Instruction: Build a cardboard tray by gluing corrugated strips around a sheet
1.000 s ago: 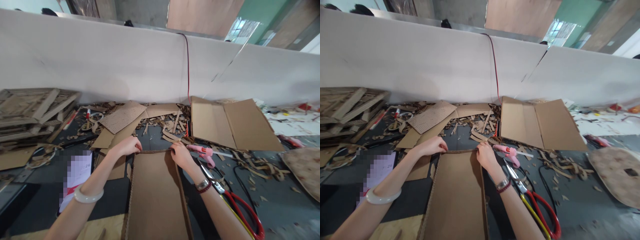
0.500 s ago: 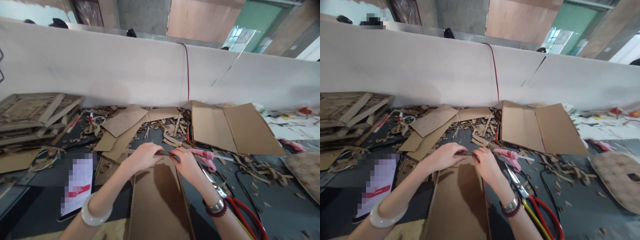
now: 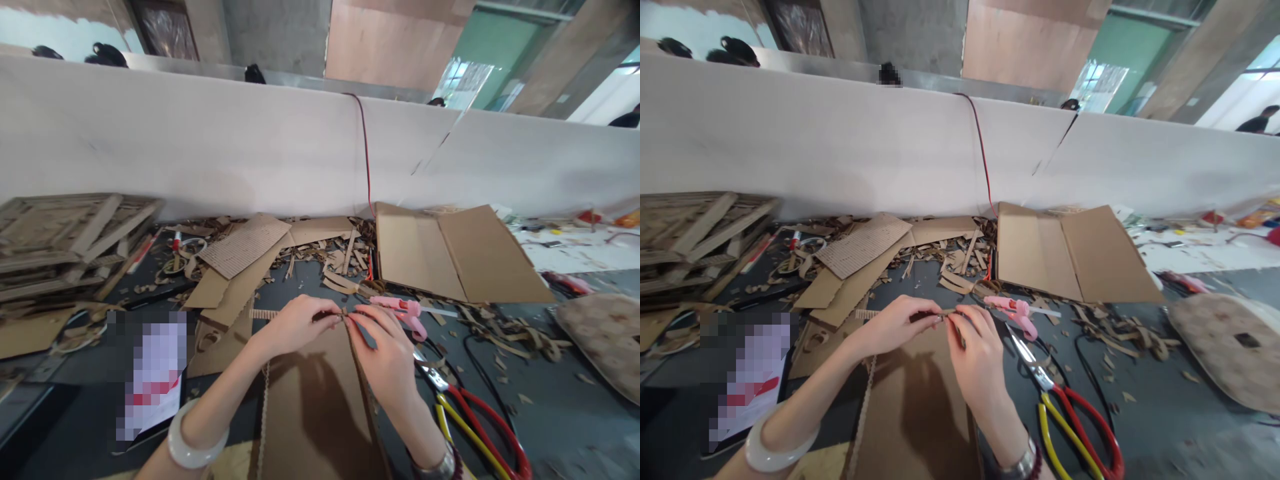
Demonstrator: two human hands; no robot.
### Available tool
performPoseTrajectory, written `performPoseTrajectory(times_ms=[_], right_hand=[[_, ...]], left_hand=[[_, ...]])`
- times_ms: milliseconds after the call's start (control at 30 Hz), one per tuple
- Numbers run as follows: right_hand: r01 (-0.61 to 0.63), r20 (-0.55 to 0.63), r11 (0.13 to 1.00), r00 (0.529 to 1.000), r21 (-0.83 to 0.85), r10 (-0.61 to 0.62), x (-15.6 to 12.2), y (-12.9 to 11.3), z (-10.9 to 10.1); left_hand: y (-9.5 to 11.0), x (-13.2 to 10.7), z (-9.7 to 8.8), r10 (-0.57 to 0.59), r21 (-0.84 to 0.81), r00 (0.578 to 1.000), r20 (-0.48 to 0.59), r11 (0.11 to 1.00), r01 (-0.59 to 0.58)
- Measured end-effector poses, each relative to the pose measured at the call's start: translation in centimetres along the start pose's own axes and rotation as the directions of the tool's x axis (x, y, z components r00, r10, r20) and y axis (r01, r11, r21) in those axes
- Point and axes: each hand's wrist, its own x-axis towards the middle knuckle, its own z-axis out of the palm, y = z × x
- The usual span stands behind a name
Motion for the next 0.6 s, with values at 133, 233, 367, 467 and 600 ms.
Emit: performPoseTrajectory(times_ms=[133, 233, 367, 467, 600], right_hand=[[-0.059, -0.103, 0.997, 0.993, -0.047, 0.054, -0.4, -0.7, 0.5], [-0.101, -0.118, 0.994, 0.988, -0.037, 0.097, -0.7, -0.9, 1.2], [-0.096, -0.092, 0.994, 0.991, 0.050, 0.100, -0.8, -0.8, 1.7], [-0.210, 0.042, 0.959, 0.978, 0.189, 0.206, -0.6, -0.5, 1.4], [-0.423, 0.205, 0.817, 0.906, 0.392, 0.371, -0.2, -0.3, 0.7]], left_hand=[[0.0, 0.0, -0.1, 0.013, -0.030, 0.999, -0.043, 0.999, -0.015], [-0.1, 0.0, -0.1, 0.013, -0.050, 0.996, -0.084, 0.999, -0.017], [-0.1, 0.0, -0.1, 0.024, -0.112, 0.996, -0.081, 0.993, -0.033], [-0.2, -0.1, -0.3, 0.030, -0.172, 0.997, -0.066, 0.984, -0.041], [-0.5, -0.2, -0.7, 0.023, -0.254, 0.998, -0.061, 0.966, -0.037]])
